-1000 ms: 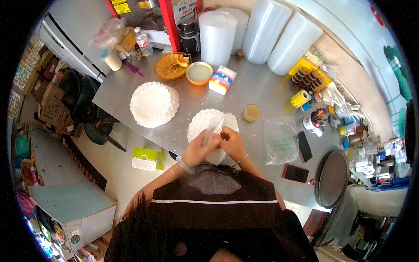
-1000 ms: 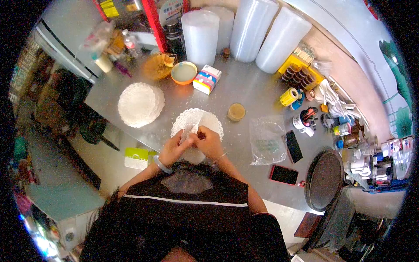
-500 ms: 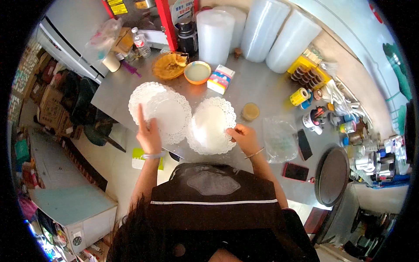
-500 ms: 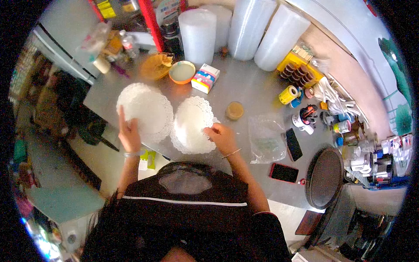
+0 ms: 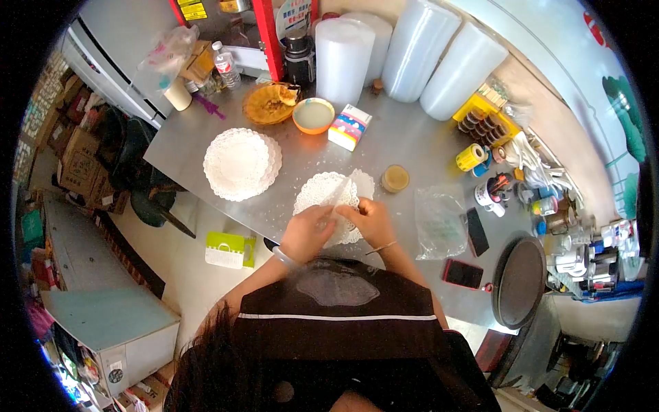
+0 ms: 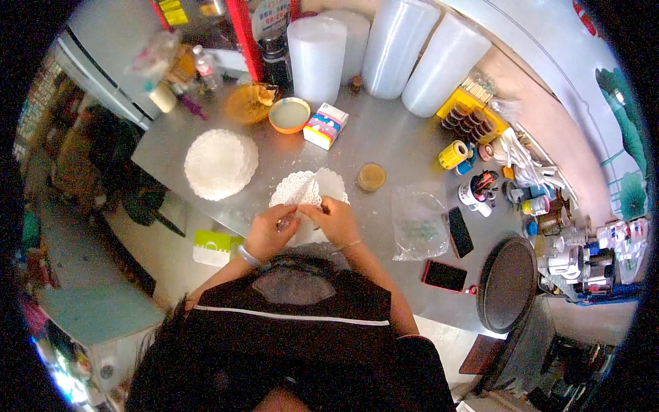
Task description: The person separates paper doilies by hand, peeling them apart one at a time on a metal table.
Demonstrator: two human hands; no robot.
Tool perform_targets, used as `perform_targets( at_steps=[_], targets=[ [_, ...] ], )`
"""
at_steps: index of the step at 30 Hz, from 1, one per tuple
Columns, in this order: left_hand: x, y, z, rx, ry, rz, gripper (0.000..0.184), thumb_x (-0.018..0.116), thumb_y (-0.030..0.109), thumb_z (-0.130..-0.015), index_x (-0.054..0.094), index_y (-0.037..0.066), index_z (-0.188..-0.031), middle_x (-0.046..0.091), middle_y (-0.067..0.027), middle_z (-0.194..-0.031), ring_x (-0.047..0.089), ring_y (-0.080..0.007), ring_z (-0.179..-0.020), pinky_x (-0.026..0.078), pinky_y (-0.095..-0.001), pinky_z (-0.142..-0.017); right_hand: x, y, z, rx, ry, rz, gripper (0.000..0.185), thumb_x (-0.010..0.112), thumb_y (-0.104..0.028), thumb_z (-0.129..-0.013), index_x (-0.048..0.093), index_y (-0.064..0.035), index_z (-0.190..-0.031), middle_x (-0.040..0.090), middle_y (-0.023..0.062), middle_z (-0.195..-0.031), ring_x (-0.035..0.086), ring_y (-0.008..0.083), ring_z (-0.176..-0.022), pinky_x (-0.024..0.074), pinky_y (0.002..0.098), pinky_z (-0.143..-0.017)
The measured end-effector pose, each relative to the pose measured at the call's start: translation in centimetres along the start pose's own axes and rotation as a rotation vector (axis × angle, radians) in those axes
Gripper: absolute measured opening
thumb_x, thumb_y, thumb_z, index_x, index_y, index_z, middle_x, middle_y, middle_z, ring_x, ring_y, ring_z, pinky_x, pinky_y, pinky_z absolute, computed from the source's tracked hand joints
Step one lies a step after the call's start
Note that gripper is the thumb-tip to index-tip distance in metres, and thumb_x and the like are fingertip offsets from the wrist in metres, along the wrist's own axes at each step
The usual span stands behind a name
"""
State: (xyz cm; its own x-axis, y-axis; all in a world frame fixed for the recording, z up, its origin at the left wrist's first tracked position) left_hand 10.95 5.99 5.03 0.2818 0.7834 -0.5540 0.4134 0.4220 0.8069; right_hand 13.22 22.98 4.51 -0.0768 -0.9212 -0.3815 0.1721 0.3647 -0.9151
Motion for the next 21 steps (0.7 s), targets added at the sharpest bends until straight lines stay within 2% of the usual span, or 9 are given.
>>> perform_targets(
  at_steps=[3,6,10,13,16,18,19,20,21],
  targets=[
    [-0.6,1.6,0.1,0.024,-0.062,0.037,0.029,0.068,0.018,-0.080,0.063,0.002,-0.103,0.066,-0.0156,-0.086,0.063,-0.0243,-0.067,0.051,-0.0311,-0.062,0.9,1.5,-0.4,-0.028,-0.026,-0.112,0.026,0.070,-0.024,-0.080,0.064,0.0013,-0.076,0.056,-0.0010,-0.060,0.044,0.0051,-0.054,0.0371,0.0244,-0.047],
    [-0.3,1.5,0.0,-0.101,-0.205,-0.027,0.027,0.066,0.019,-0.082,0.064,0.002,-0.103,0.065,-0.0149,-0.077,0.062,-0.0190,-0.063,0.050,-0.0303,-0.060,1.6,2.2,-0.5,-0.054,0.013,-0.168,0.032,0.071,-0.027,-0.079,0.061,0.0013,-0.069,0.056,0.0038,-0.057,0.046,0.0063,-0.054,0.0392,0.0256,-0.047],
    [0.0,-0.2,0.4,-0.208,-0.127,0.227,0.026,0.063,0.022,-0.085,0.063,0.000,-0.099,0.061,-0.0146,-0.071,0.056,-0.0114,-0.062,0.046,-0.0292,-0.058,1.4,2.8,-0.4,-0.058,0.126,-0.005,0.030,0.071,-0.026,-0.079,0.060,0.0012,-0.072,0.058,0.0042,-0.061,0.050,0.0060,-0.057,0.0422,0.0250,-0.050],
    [0.1,-0.4,0.5,-0.290,-0.127,0.330,0.029,0.060,0.024,-0.087,0.061,-0.004,-0.093,0.056,-0.0152,-0.066,0.050,-0.0105,-0.061,0.043,-0.0304,-0.056,1.0,2.2,0.1,-0.046,-0.022,-0.363,0.016,0.068,-0.014,-0.081,0.064,-0.0001,-0.087,0.061,-0.0013,-0.075,0.054,0.0057,-0.066,0.0438,0.0215,-0.058],
    [0.8,-1.7,0.9,-0.288,-0.067,0.313,0.031,0.060,0.026,-0.087,0.061,-0.005,-0.088,0.051,-0.0146,-0.061,0.043,-0.0087,-0.059,0.040,-0.0310,-0.053,0.7,3.8,-0.5,-0.050,-0.053,-0.212,0.026,0.067,-0.010,-0.081,0.061,0.0004,-0.104,0.062,-0.0005,-0.080,0.054,0.0065,-0.069,0.0451,0.0224,-0.060],
    [0.9,-4.4,0.9,-0.432,0.036,0.247,0.033,0.061,0.028,-0.086,0.061,-0.005,-0.083,0.049,-0.0145,-0.058,0.040,-0.0098,-0.056,0.038,-0.0317,-0.050,-0.5,3.0,0.1,-0.042,0.090,-0.345,0.034,0.067,-0.013,-0.081,0.059,-0.0021,-0.112,0.062,0.0007,-0.079,0.054,0.0081,-0.066,0.0453,0.0234,-0.059],
    [-0.1,-4.9,0.8,-0.511,0.090,0.160,0.033,0.062,0.028,-0.087,0.063,-0.004,-0.081,0.051,-0.0079,-0.058,0.043,-0.0084,-0.057,0.038,-0.0303,-0.050,-1.1,2.6,0.3,-0.038,0.160,-0.412,0.038,0.067,-0.014,-0.081,0.058,-0.0034,-0.116,0.062,0.0013,-0.078,0.054,0.0089,-0.065,0.0454,0.0240,-0.059],
    [-1.3,-5.3,0.6,-0.589,0.144,0.073,0.033,0.062,0.028,-0.087,0.065,-0.004,-0.079,0.053,-0.0013,-0.059,0.045,-0.0070,-0.058,0.039,-0.0290,-0.050,-2.3,2.9,0.4,-0.121,0.295,-0.266,0.042,0.065,-0.013,-0.081,0.055,-0.0065,-0.122,0.062,0.0022,-0.077,0.055,0.0093,-0.066,0.0461,0.0249,-0.060],
    [-2.3,-7.1,0.7,-0.593,0.247,0.092,0.034,0.061,0.027,-0.087,0.061,-0.005,-0.077,0.048,-0.0067,-0.055,0.041,-0.0085,-0.056,0.037,-0.0312,-0.048,-3.9,3.5,0.6,-0.203,0.428,-0.118,0.046,0.063,-0.011,-0.082,0.053,-0.0095,-0.127,0.062,0.0032,-0.076,0.055,0.0097,-0.067,0.0469,0.0259,-0.061]
  ],
)
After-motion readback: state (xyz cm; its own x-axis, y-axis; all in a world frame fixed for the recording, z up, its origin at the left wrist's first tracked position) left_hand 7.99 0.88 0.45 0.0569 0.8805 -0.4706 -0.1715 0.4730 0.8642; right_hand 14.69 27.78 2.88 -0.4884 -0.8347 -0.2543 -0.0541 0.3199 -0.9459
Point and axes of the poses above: each hand's wrist, its own z-axis away from the middle knuckle, its own x-axis out of the palm, y = z × x, the point moved 2 cm from there along -z, towards the middle knuckle
